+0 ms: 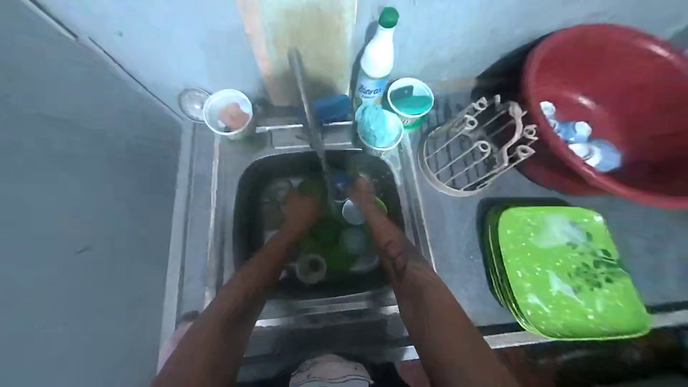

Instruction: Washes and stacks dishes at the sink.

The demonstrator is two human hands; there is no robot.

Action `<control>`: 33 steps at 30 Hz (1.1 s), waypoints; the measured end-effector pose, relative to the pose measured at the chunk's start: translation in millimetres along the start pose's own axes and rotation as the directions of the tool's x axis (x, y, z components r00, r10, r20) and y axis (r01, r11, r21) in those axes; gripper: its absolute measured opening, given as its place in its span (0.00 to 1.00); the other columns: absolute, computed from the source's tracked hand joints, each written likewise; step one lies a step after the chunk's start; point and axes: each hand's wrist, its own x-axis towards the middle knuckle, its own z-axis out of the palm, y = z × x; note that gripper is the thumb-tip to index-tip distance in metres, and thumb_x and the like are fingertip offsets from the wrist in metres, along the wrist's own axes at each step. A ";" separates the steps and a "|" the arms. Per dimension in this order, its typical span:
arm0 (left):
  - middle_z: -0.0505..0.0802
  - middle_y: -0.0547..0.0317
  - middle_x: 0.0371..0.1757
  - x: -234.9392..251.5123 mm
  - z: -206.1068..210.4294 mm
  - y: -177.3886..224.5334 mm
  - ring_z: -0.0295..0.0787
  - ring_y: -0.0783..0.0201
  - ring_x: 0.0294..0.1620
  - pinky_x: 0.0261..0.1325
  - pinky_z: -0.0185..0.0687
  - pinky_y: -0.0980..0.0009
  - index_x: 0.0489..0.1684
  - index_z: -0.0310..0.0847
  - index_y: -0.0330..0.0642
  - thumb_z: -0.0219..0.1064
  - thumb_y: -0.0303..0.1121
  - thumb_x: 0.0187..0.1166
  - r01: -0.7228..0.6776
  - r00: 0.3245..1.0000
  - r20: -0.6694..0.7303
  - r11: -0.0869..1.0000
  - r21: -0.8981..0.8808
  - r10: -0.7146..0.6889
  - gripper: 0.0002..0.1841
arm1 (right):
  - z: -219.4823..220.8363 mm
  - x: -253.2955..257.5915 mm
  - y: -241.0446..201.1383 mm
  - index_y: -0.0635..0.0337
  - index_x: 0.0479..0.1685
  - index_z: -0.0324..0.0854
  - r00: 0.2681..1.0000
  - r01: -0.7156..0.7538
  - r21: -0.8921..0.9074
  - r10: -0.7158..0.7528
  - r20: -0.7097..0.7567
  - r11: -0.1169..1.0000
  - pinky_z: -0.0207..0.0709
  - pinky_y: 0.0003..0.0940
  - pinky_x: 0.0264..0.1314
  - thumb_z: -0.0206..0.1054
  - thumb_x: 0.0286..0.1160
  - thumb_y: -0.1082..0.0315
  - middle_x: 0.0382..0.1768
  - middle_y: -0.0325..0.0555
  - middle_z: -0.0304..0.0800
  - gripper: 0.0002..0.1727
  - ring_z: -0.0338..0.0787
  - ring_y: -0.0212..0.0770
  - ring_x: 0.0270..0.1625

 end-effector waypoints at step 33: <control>0.91 0.32 0.54 -2.6 -68.8 36.0 0.87 0.32 0.60 0.65 0.77 0.33 0.56 0.87 0.31 0.63 0.29 0.84 -0.566 0.824 0.072 0.820 0.086 0.562 0.13 | -124.8 -22.7 -109.1 0.71 0.76 0.72 0.950 0.246 -0.564 -0.311 -0.020 0.788 0.73 0.73 0.70 0.65 0.80 0.66 0.77 0.72 0.73 0.27 0.76 0.73 0.77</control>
